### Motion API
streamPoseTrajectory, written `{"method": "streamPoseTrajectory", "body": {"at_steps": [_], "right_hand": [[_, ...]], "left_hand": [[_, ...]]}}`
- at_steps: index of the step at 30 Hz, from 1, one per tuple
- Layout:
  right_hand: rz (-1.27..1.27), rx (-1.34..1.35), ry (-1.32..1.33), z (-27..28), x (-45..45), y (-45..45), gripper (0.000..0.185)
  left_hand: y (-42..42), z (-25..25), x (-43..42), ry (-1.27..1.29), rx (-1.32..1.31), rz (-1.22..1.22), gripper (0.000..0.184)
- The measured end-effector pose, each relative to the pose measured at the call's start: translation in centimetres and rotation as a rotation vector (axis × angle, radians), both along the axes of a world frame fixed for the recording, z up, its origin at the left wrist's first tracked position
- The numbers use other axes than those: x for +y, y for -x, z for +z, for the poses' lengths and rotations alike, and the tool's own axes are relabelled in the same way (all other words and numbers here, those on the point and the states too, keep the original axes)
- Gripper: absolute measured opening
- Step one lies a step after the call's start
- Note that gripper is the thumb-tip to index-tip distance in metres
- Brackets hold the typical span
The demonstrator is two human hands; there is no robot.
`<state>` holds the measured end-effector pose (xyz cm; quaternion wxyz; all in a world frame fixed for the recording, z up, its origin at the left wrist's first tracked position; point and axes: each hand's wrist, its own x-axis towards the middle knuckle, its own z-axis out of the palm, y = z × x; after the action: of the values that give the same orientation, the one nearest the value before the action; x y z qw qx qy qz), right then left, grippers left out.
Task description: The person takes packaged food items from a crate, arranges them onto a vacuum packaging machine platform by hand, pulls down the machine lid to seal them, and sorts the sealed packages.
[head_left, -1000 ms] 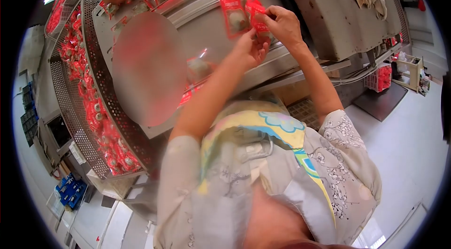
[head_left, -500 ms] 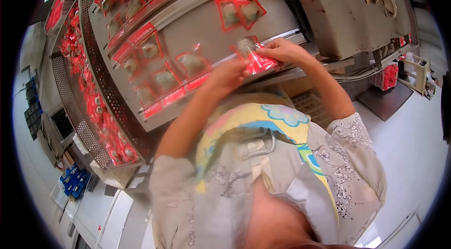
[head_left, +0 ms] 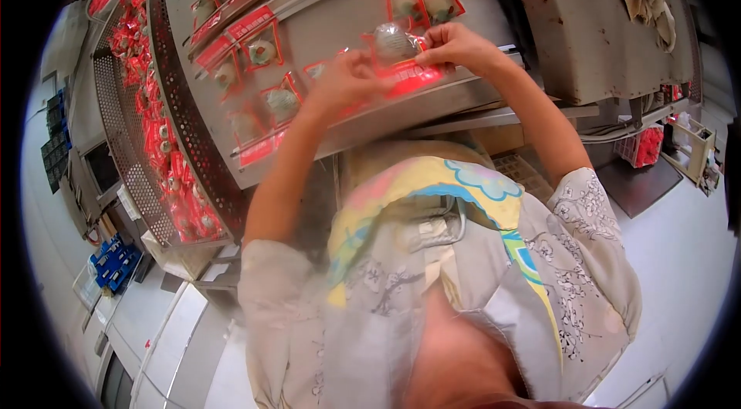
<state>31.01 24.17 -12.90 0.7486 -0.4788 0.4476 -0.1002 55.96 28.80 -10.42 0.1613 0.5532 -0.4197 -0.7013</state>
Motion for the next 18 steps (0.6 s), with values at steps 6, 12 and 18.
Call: {"method": "streamPoseTrajectory", "body": {"at_steps": [6, 12, 18], "right_hand": [[-0.056, 0.404, 0.563, -3.1, 0.8, -3.5, 0.026], [0.084, 0.380, 0.564, -4.6, 0.6, -2.8, 0.029], [0.208, 0.280, 0.566, -4.4, -0.4, -2.1, 0.032]], "left_hand": [[0.8, -3.2, 0.5, 0.722, -0.997, -0.294, 0.040], [1.0, -2.9, 1.0, 0.663, -0.914, -0.352, 0.034], [1.0, -4.5, 0.6, 0.688, -1.008, -0.372, 0.041]]}}
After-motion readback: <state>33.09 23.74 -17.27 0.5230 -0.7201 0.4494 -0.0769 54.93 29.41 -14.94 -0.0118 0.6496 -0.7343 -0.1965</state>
